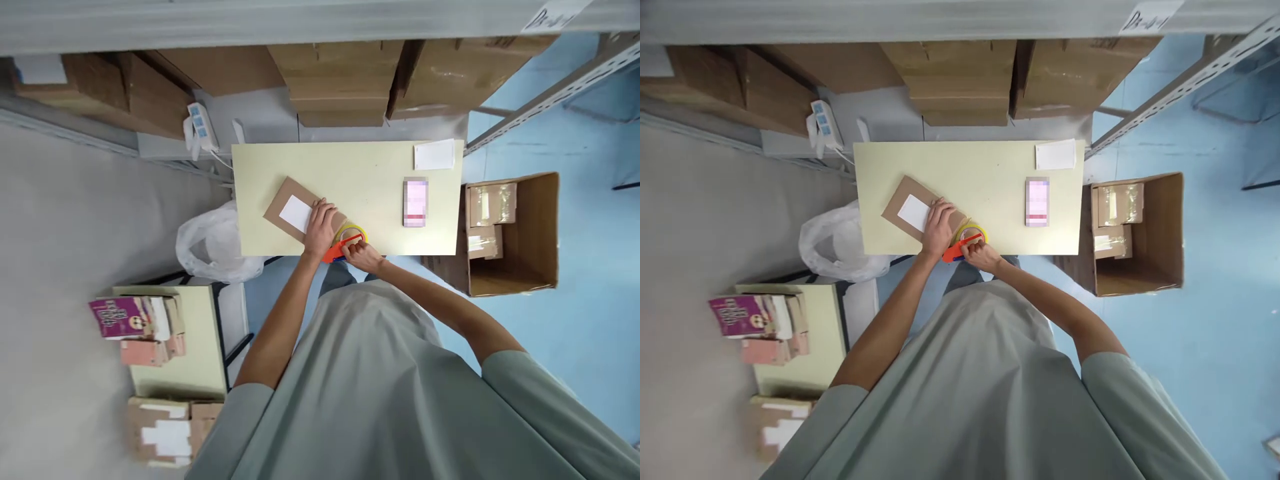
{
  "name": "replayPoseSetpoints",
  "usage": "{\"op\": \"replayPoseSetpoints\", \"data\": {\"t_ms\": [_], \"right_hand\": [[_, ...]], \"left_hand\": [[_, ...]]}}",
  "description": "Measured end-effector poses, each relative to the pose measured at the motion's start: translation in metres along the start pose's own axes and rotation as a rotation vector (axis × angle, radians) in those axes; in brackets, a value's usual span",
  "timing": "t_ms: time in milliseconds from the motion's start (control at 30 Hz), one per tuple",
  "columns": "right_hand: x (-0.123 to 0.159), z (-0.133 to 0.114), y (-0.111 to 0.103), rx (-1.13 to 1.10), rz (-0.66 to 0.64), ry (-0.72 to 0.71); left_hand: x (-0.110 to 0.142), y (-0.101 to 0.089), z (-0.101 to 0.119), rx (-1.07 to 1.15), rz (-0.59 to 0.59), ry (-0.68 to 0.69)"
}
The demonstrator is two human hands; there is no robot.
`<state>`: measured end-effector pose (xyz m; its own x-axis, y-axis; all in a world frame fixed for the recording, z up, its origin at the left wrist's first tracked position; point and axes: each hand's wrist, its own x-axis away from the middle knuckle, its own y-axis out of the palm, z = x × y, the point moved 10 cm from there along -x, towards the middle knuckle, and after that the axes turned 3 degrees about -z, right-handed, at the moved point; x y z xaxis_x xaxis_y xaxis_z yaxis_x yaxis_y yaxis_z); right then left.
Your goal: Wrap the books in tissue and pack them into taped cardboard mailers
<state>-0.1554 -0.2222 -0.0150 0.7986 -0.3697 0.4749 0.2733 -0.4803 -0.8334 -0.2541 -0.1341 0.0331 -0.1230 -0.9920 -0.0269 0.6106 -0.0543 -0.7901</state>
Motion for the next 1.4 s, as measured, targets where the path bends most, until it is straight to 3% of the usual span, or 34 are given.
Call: {"op": "replayPoseSetpoints", "data": {"t_ms": [133,233,367,500,633,767,933,1067,1167,1233,1300,1400], "right_hand": [[0.000,0.004,-0.002,-0.079,0.026,0.030],[0.007,0.021,0.000,-0.101,0.023,0.049],[0.022,0.082,-0.002,-0.078,-0.010,0.166],[0.023,0.147,-0.024,-0.052,0.018,0.286],[-0.003,0.162,-0.053,-0.032,0.057,0.231],[-0.019,0.158,-0.067,-0.002,0.071,0.163],[-0.014,0.156,-0.062,0.057,0.065,0.138],[-0.008,0.140,-0.053,0.062,0.077,0.101],[-0.002,0.114,-0.046,0.031,0.115,0.081],[0.001,0.091,-0.038,0.020,0.118,0.066],[0.002,0.062,-0.028,0.019,0.105,0.023],[-0.002,0.021,-0.016,-0.019,0.096,-0.049]], "left_hand": [[-0.001,0.001,-0.011,-0.055,-0.035,-0.053],[-0.002,0.002,-0.015,-0.091,-0.075,-0.107],[-0.003,0.004,-0.016,-0.108,-0.099,-0.158],[-0.004,0.005,-0.016,-0.127,-0.098,-0.145],[-0.005,0.005,-0.016,-0.193,-0.099,-0.139],[-0.005,0.002,-0.011,-0.196,-0.077,-0.142],[-0.012,-0.013,-0.011,-0.150,-0.085,-0.184],[-0.029,-0.047,-0.052,-0.192,0.001,-0.371],[-0.036,-0.064,-0.090,-0.230,0.065,-0.538],[-0.033,-0.070,-0.102,-0.269,0.139,-0.622],[-0.031,-0.065,-0.095,-0.312,0.147,-0.623],[-0.034,-0.042,-0.059,-0.360,0.049,-0.462]]}}
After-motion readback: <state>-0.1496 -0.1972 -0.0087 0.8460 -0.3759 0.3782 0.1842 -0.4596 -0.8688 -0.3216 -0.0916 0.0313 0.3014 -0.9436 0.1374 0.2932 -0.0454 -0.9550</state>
